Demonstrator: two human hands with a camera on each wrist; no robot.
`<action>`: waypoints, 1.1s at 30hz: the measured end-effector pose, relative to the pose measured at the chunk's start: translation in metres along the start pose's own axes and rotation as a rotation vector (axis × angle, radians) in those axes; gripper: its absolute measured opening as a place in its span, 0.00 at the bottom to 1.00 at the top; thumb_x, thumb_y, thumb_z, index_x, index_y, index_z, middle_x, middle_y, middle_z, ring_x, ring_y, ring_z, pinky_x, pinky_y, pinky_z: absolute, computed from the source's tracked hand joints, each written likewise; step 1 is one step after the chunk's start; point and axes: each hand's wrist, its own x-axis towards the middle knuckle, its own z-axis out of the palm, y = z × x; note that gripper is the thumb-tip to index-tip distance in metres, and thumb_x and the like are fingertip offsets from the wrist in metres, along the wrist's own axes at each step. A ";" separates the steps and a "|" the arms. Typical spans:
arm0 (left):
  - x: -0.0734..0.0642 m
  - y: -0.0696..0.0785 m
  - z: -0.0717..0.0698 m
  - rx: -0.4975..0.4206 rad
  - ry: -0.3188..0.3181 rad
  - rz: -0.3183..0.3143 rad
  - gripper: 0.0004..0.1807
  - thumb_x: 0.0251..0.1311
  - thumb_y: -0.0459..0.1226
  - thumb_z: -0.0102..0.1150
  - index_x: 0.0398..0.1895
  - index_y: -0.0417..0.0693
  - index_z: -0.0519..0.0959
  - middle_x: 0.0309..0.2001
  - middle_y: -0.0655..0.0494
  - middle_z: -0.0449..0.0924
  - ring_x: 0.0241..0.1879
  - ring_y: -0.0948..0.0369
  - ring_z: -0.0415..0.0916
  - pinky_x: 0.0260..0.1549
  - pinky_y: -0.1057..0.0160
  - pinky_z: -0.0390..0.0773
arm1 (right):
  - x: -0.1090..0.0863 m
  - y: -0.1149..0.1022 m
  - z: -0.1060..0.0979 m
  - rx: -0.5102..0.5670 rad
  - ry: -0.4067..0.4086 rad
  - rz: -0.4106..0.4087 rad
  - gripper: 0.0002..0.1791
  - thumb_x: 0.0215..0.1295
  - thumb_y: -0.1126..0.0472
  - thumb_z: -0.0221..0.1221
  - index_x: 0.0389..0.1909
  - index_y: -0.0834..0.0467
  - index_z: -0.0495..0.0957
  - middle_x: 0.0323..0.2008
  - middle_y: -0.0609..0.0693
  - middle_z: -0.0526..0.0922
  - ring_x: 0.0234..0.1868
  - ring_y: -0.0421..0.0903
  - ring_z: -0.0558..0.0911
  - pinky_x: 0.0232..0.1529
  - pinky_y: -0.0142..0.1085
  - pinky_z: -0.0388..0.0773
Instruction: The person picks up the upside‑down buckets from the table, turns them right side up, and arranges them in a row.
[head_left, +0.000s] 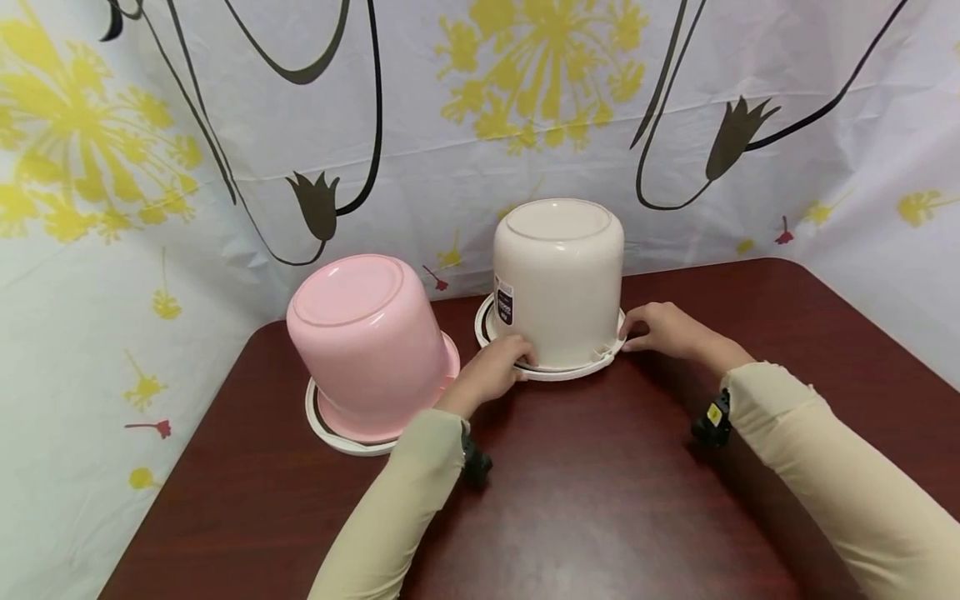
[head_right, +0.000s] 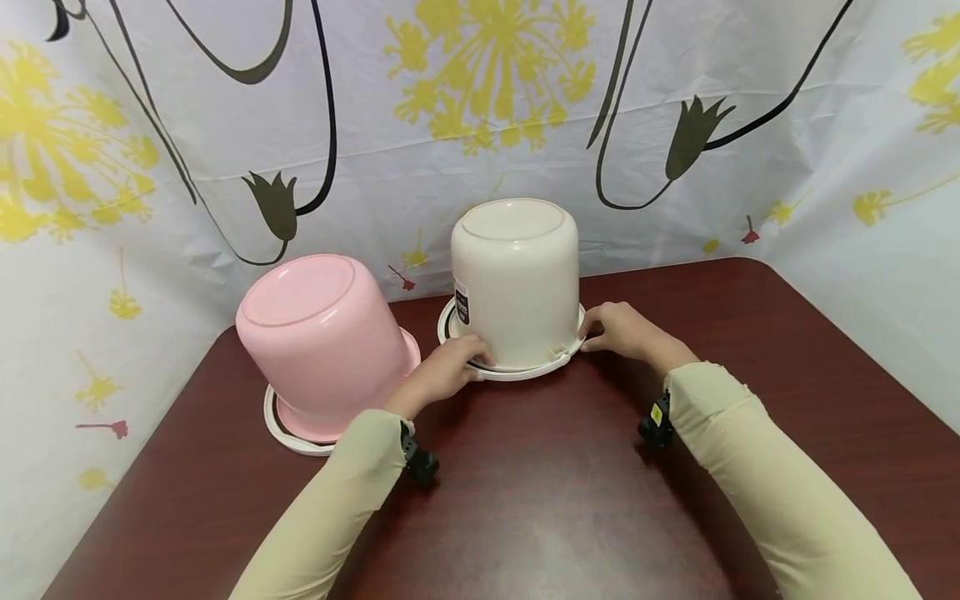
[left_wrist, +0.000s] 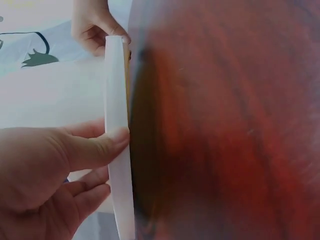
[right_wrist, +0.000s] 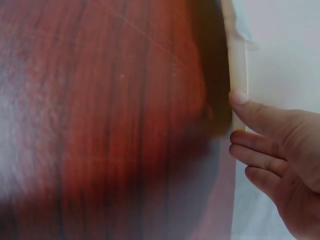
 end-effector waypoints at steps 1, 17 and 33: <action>0.001 0.001 -0.003 -0.009 0.003 0.018 0.10 0.45 0.24 0.62 0.32 0.40 0.77 0.34 0.50 0.75 0.39 0.55 0.72 0.44 0.63 0.69 | -0.001 0.000 -0.002 0.000 0.004 0.003 0.06 0.51 0.61 0.67 0.30 0.54 0.80 0.31 0.46 0.81 0.36 0.48 0.77 0.38 0.43 0.72; 0.013 0.018 -0.042 -0.061 -0.012 0.162 0.09 0.50 0.23 0.57 0.34 0.39 0.72 0.36 0.48 0.71 0.41 0.55 0.68 0.46 0.63 0.66 | -0.023 0.004 -0.023 0.057 0.129 -0.048 0.06 0.56 0.58 0.64 0.34 0.52 0.80 0.37 0.49 0.82 0.42 0.50 0.77 0.42 0.46 0.72; 0.023 0.045 -0.076 -0.229 -0.113 0.195 0.10 0.58 0.30 0.56 0.41 0.40 0.68 0.37 0.50 0.68 0.41 0.58 0.66 0.42 0.70 0.66 | -0.048 -0.011 -0.056 0.056 0.276 -0.032 0.05 0.60 0.60 0.60 0.38 0.53 0.77 0.35 0.47 0.83 0.37 0.38 0.78 0.35 0.30 0.72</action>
